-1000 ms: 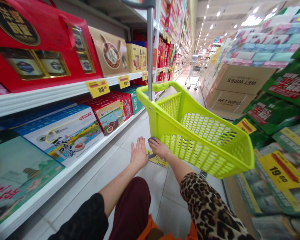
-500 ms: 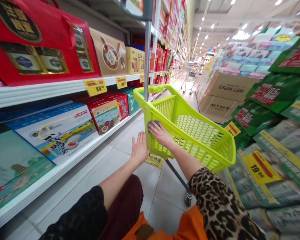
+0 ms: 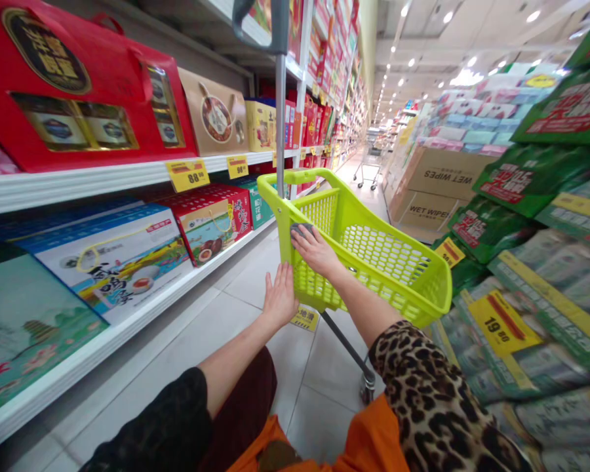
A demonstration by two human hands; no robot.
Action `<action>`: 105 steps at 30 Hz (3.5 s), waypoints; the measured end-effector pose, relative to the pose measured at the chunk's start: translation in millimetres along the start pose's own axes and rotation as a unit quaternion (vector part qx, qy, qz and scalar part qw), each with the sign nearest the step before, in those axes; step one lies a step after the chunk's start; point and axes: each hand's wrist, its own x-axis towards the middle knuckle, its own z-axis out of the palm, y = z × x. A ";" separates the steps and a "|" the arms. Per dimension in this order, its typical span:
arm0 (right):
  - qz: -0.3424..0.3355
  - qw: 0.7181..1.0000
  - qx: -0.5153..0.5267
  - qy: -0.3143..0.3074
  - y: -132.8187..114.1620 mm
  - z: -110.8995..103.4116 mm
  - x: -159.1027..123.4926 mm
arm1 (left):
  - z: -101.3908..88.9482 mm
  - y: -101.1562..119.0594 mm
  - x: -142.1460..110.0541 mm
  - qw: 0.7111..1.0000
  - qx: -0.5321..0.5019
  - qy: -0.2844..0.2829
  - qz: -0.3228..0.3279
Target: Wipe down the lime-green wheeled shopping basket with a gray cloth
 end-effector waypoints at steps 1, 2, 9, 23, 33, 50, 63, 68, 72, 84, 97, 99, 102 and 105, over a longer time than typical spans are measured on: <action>-0.003 1.000 0.001 -0.009 -3.5 4.5 -5.2 | -0.2 1.7 -0.4 1.000 -0.001 0.001 0.002; -0.003 1.000 0.002 -0.018 -9.0 10.6 -12.5 | 0.3 2.9 -1.3 1.000 -0.001 0.003 0.006; -0.014 0.999 -0.007 -0.046 -47.1 48.8 -70.1 | 22.1 0.5 -17.4 1.000 0.016 -0.003 0.013; -0.086 0.996 -0.030 -0.007 -25.8 53.0 -31.4 | 29.6 -0.2 -13.2 0.999 0.033 -0.023 0.010; -0.107 0.993 0.027 -0.050 -59.6 100.4 -97.4 | 34.8 -12.0 -25.8 0.998 0.049 -0.047 -0.002; -0.032 0.996 0.057 -0.066 -49.3 60.7 -96.7 | 21.8 10.6 -23.1 0.999 0.035 -0.029 0.013; 0.024 0.999 -0.026 0.014 -14.8 13.4 -82.3 | 22.3 28.0 -27.6 0.998 0.031 -0.037 0.032; -0.026 0.999 0.007 -0.031 -36.2 47.9 -122.1 | 24.3 26.8 -32.3 0.998 0.032 -0.033 0.043; -0.037 0.997 0.027 -0.061 -50.6 62.4 -159.0 | 31.2 26.2 -36.5 0.998 0.032 -0.030 0.049; 0.017 1.000 -0.016 -0.016 3.4 -15.2 -126.4 | 34.0 74.6 -33.9 0.996 0.021 -0.039 0.074; -0.005 0.997 0.034 -0.068 -30.6 11.8 -195.1 | 39.1 79.9 -48.5 0.995 0.018 -0.052 0.084; 0.011 0.999 0.025 -0.040 -18.1 -5.8 -182.9 | 39.3 87.7 -47.8 0.994 0.014 -0.061 0.086; 0.029 0.999 0.001 -0.019 0.9 -24.3 -167.7 | 40.8 99.1 -47.2 0.993 0.004 -0.065 0.097; 0.020 0.999 -0.017 -0.027 7.8 -24.3 -170.2 | 43.0 106.3 -48.4 0.992 0.000 -0.066 0.106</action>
